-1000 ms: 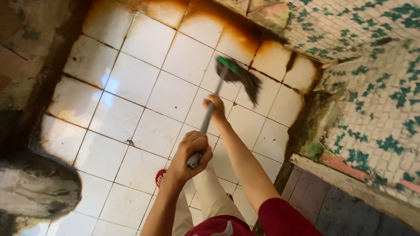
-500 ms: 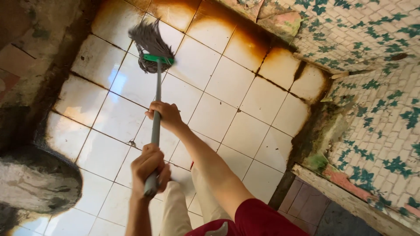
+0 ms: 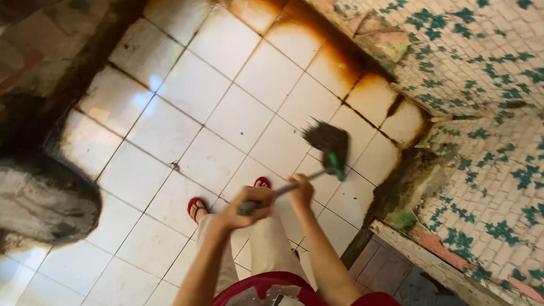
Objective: The person mops a tiled floor, rinses the mop head in a puddle outside, and continues mopping. They then pick up a brown cloth, shake it out, and hold it up with both hands.
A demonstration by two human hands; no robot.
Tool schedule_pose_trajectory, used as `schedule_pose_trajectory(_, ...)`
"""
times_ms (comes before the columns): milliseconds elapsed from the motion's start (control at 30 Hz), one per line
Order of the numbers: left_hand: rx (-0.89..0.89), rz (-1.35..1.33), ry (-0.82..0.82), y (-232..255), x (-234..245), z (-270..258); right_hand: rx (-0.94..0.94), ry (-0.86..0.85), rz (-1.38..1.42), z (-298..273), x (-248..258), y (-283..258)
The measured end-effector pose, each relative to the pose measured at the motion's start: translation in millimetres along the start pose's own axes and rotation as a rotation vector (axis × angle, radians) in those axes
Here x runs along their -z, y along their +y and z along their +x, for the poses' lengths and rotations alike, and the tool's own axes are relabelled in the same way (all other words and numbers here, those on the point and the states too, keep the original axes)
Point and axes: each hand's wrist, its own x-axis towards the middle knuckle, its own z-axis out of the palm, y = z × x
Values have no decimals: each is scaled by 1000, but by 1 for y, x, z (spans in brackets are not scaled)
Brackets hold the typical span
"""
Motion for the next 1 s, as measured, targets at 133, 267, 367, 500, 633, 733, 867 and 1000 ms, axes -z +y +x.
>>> schedule_pose_trajectory(133,-75,7,12,-17,3,-30,-88,-9,-91,-12,-13,17)
schedule_pose_trajectory(267,9,-16,77,8,44,-78,48,-32,-55,-15,-51,-32)
schedule_pose_trajectory(367,-83,3,247,52,96,-128,139,-77,-16,-10,-106,-118)
schedule_pose_trajectory(500,34,216,341,117,156,-190,262,-100,68,-7,-182,-233)
schedule_pose_trajectory(633,-84,393,580,160,192,-230,410,-237,260,-7,-249,-350)
schedule_pose_trajectory(733,-60,510,764,150,207,-246,526,-347,395,-5,-298,-407)
schedule_pose_trajectory(867,-132,685,941,129,218,-259,535,-581,451,-16,-328,-450)
schedule_pose_trajectory(1000,-70,774,836,144,230,-281,513,-548,384,-44,-293,-462)
